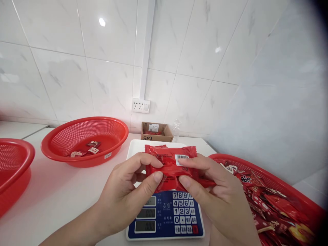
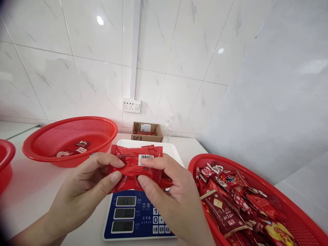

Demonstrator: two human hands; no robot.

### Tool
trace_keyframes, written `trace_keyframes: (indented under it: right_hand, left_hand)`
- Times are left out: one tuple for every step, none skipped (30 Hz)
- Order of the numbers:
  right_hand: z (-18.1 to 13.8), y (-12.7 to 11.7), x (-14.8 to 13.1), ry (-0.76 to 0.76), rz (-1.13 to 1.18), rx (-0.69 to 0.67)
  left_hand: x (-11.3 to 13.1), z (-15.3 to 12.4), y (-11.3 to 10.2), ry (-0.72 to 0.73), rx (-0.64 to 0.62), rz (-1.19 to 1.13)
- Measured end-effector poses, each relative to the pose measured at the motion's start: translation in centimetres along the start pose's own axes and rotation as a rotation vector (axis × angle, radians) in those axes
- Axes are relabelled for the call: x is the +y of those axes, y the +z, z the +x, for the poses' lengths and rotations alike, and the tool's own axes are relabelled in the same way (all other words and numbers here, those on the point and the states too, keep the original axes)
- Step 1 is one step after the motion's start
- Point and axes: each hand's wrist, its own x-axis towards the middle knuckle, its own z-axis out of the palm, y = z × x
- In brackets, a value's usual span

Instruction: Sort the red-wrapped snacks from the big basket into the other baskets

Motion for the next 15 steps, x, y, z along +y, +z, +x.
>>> trace_keyframes:
  right_hand:
    - [-0.04,0.10,0.00,-0.012,0.002,0.011]
    - [-0.10,0.20,-0.01,-0.020,0.007,0.029]
    - [-0.15,0.29,-0.03,-0.025,0.013,0.052]
    - [-0.20,0.34,-0.06,-0.029,0.019,0.074]
    - [-0.23,0.34,-0.09,-0.035,0.019,0.087]
    - [-0.25,0.31,-0.13,-0.040,0.014,0.091]
    - [-0.26,0.23,-0.17,-0.046,0.003,0.085]
    - [-0.26,0.14,-0.21,-0.051,-0.009,0.069]
    - [-0.26,0.04,-0.27,-0.054,-0.018,0.052]
    - [-0.28,-0.04,-0.34,-0.052,-0.019,0.038]
    - [-0.31,-0.09,-0.41,-0.047,-0.010,0.026]
    - [-0.36,-0.09,-0.50,-0.037,0.009,0.026]
    - [-0.42,-0.04,-0.58,-0.024,0.035,0.035]
    - [-0.50,0.04,-0.66,-0.010,0.065,0.049]
    - [-0.58,0.14,-0.73,0.005,0.095,0.065]
  left_hand:
    - [0.06,0.01,0.00,0.010,0.003,0.004]
    - [0.12,0.03,0.01,0.016,0.005,0.012]
    - [0.18,0.05,0.01,0.021,0.006,0.023]
    - [0.25,0.07,0.02,0.025,0.004,0.035]
    - [0.30,0.08,0.01,0.025,0.001,0.047]
    - [0.35,0.08,0.00,0.023,-0.002,0.062]
    - [0.39,0.07,-0.02,0.027,-0.006,0.076]
    - [0.43,0.05,-0.06,0.035,-0.010,0.088]
    - [0.46,0.02,-0.10,0.044,-0.015,0.102]
    - [0.49,0.00,-0.15,0.055,-0.020,0.115]
    - [0.52,-0.01,-0.20,0.070,-0.024,0.125]
    - [0.56,-0.01,-0.25,0.087,-0.026,0.134]
    - [0.61,-0.01,-0.30,0.101,-0.026,0.142]
    - [0.66,0.01,-0.34,0.114,-0.023,0.147]
    - [0.72,0.04,-0.38,0.125,-0.021,0.151]
